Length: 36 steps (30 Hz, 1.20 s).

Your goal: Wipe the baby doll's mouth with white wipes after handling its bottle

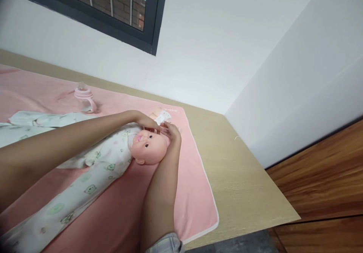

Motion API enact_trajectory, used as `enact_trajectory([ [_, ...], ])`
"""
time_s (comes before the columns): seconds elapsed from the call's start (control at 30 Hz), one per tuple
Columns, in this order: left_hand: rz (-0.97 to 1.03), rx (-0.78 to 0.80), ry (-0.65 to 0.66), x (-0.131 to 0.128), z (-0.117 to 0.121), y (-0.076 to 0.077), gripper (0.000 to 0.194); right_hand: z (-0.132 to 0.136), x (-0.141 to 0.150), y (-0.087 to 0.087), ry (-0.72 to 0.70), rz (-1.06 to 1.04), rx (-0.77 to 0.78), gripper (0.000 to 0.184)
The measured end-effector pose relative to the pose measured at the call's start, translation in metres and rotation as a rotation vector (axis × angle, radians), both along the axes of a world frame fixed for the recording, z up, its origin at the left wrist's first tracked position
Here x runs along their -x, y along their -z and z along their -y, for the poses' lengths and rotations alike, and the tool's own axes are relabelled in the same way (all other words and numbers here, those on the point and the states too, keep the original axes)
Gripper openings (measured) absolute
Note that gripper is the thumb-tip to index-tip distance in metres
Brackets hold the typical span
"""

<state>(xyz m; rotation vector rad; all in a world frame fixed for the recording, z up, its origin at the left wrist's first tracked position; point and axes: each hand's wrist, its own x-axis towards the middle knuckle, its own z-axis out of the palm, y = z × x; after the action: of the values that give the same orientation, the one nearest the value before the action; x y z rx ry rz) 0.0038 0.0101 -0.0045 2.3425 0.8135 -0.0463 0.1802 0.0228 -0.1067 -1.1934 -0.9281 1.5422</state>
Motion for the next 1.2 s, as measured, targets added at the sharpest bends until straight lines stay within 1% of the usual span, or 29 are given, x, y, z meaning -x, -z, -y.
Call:
enact_trajectory([
  [0.07, -0.045, 0.002, 0.031, 0.005, -0.004, -0.006, 0.047, 0.002, 0.005, 0.000, 0.003, -0.012, 0.036, 0.013],
  [0.1, -0.049, -0.023, 0.033, 0.009, -0.005, -0.009, 0.049, 0.003, 0.007, -0.001, 0.003, -0.022, 0.046, 0.013],
  [0.2, -0.018, -0.187, -0.024, 0.025, 0.000, -0.018, 0.050, 0.005, 0.009, -0.002, 0.005, -0.045, 0.062, 0.015],
  [0.3, 0.015, -0.354, -0.098, 0.041, 0.017, -0.023, 0.048, 0.008, 0.007, -0.005, -0.029, -0.057, 0.056, 0.021],
  [0.4, 0.066, -0.475, -0.159, 0.051, 0.034, -0.022, 0.052, 0.013, 0.004, -0.009, -0.091, -0.080, 0.000, 0.026],
  [0.5, 0.164, -0.516, -0.298, 0.055, 0.040, -0.015, 0.061, 0.021, 0.002, -0.018, -0.155, -0.097, -0.111, 0.030],
  [0.57, 0.237, -0.484, -0.421, 0.056, 0.037, -0.009, 0.073, 0.026, 0.000, -0.027, -0.202, -0.096, -0.201, 0.030],
  [0.63, 0.306, -0.393, -0.522, 0.057, 0.034, -0.007, 0.088, 0.032, -0.001, -0.038, -0.253, -0.096, -0.286, 0.030],
  [0.7, 0.372, -0.270, -0.571, 0.059, 0.034, -0.009, 0.099, 0.037, -0.003, -0.048, -0.287, -0.071, -0.329, 0.032],
  [0.73, 0.406, -0.213, -0.571, 0.060, 0.035, -0.010, 0.101, 0.040, -0.004, -0.054, -0.295, -0.042, -0.329, 0.033],
  [0.77, 0.443, -0.164, -0.550, 0.061, 0.037, -0.012, 0.098, 0.042, -0.004, -0.059, -0.301, -0.008, -0.319, 0.032],
  [0.83, 0.508, -0.096, -0.471, 0.062, 0.041, -0.016, 0.084, 0.047, -0.005, -0.067, -0.336, 0.052, -0.289, 0.030],
  [0.93, 0.547, -0.081, -0.396, 0.065, 0.046, -0.017, 0.058, 0.051, -0.004, -0.075, -0.420, 0.054, -0.293, 0.029],
  [1.0, 0.544, -0.120, -0.404, 0.067, 0.048, -0.017, 0.046, 0.052, -0.003, -0.074, -0.443, 0.024, -0.310, 0.031],
  [1.07, 0.558, -0.125, -0.407, 0.069, 0.049, -0.015, 0.041, 0.051, -0.002, -0.067, -0.441, -0.029, -0.333, 0.034],
  [1.13, 0.597, -0.067, -0.393, 0.073, 0.052, -0.013, 0.045, 0.049, -0.001, -0.056, -0.399, -0.097, -0.339, 0.037],
  [1.2, 0.637, 0.014, -0.369, 0.077, 0.055, -0.011, 0.055, 0.047, 0.003, -0.043, -0.308, -0.166, -0.310, 0.039],
])
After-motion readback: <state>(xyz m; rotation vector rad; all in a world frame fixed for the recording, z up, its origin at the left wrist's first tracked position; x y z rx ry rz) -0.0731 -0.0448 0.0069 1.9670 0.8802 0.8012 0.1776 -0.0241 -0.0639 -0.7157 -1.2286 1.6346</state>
